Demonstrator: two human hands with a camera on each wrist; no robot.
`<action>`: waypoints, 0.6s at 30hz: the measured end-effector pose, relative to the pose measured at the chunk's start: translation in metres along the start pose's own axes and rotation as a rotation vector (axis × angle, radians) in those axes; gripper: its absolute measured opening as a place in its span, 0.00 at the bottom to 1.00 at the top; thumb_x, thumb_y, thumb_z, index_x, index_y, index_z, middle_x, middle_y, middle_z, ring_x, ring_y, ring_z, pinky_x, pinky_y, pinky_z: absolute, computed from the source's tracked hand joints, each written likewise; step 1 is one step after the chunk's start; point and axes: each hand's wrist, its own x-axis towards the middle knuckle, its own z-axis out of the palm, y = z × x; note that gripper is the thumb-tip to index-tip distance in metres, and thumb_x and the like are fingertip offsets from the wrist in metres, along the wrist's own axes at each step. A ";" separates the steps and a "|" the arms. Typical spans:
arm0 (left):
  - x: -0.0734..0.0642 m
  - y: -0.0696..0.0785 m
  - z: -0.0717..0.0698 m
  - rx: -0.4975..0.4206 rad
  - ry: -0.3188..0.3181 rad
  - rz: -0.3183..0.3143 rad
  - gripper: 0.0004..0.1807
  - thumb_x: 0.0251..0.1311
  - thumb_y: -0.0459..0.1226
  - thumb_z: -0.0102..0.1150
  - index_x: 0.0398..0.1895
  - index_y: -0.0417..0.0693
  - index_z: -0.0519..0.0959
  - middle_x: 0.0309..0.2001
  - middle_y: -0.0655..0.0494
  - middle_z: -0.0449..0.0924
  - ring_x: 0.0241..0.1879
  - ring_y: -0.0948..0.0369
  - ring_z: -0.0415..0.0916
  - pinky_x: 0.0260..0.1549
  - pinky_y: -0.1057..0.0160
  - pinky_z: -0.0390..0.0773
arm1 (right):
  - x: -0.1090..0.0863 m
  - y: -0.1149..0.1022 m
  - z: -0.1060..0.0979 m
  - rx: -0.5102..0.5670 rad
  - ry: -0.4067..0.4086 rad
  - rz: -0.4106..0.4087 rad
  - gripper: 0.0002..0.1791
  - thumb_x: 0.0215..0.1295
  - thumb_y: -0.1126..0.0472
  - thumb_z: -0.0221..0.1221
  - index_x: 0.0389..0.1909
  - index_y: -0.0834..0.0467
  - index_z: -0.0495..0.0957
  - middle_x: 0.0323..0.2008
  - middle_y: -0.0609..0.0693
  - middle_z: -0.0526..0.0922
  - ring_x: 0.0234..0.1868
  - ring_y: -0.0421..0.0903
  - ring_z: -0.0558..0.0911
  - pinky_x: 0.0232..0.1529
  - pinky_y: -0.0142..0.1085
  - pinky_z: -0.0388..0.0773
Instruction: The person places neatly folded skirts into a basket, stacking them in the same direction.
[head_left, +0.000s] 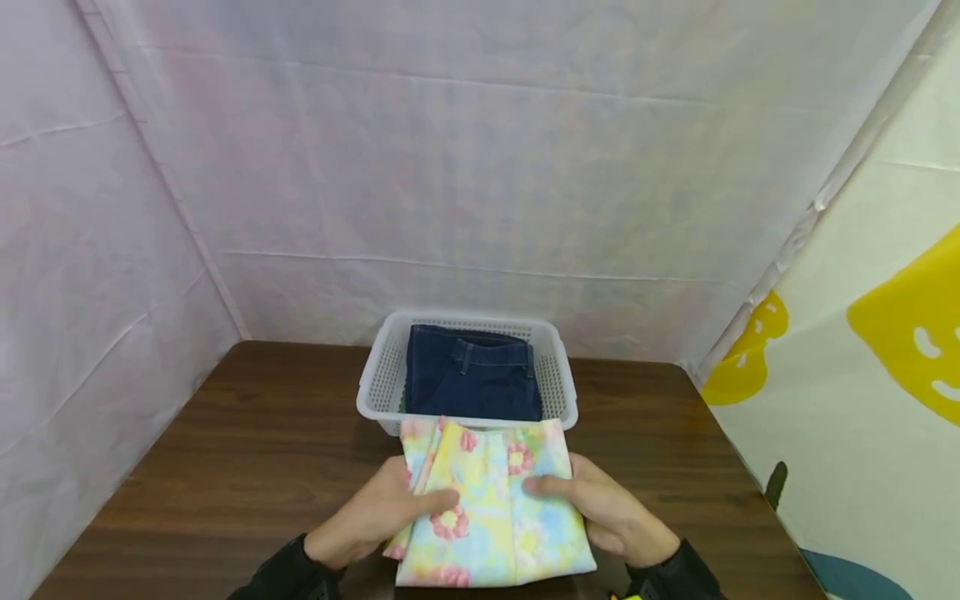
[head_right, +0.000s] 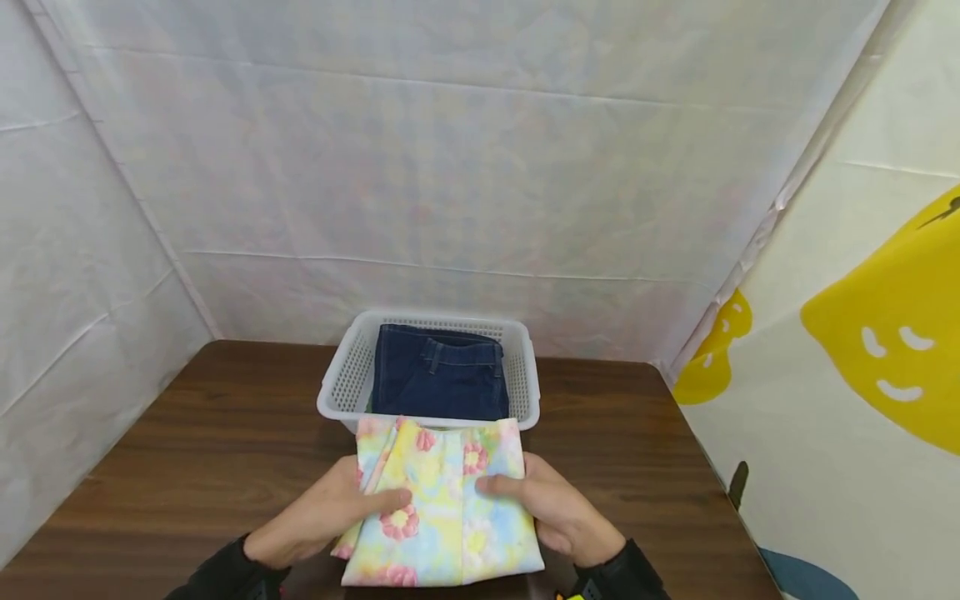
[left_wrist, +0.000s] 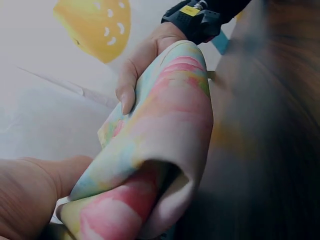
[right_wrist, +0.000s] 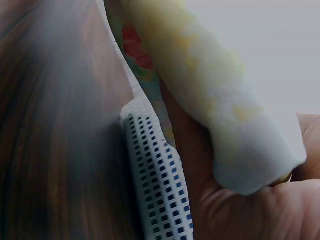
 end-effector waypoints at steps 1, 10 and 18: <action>-0.001 0.002 0.001 0.003 0.000 0.010 0.24 0.70 0.32 0.61 0.66 0.36 0.70 0.54 0.34 0.79 0.50 0.41 0.80 0.45 0.47 0.82 | 0.000 -0.002 0.001 -0.007 0.003 -0.003 0.28 0.71 0.64 0.60 0.69 0.65 0.64 0.59 0.69 0.76 0.56 0.63 0.79 0.55 0.57 0.76; -0.004 0.021 0.003 0.007 0.017 0.039 0.22 0.69 0.32 0.61 0.63 0.36 0.70 0.51 0.34 0.80 0.48 0.39 0.80 0.43 0.45 0.82 | -0.003 -0.019 0.007 -0.031 0.002 -0.032 0.29 0.72 0.63 0.61 0.69 0.64 0.64 0.59 0.69 0.76 0.56 0.63 0.79 0.54 0.58 0.76; 0.003 0.039 0.000 0.016 0.005 0.048 0.25 0.70 0.34 0.61 0.68 0.43 0.67 0.56 0.36 0.78 0.51 0.40 0.79 0.45 0.44 0.81 | -0.002 -0.037 0.007 -0.048 0.008 -0.069 0.29 0.72 0.63 0.61 0.70 0.62 0.63 0.60 0.69 0.74 0.57 0.65 0.78 0.55 0.59 0.75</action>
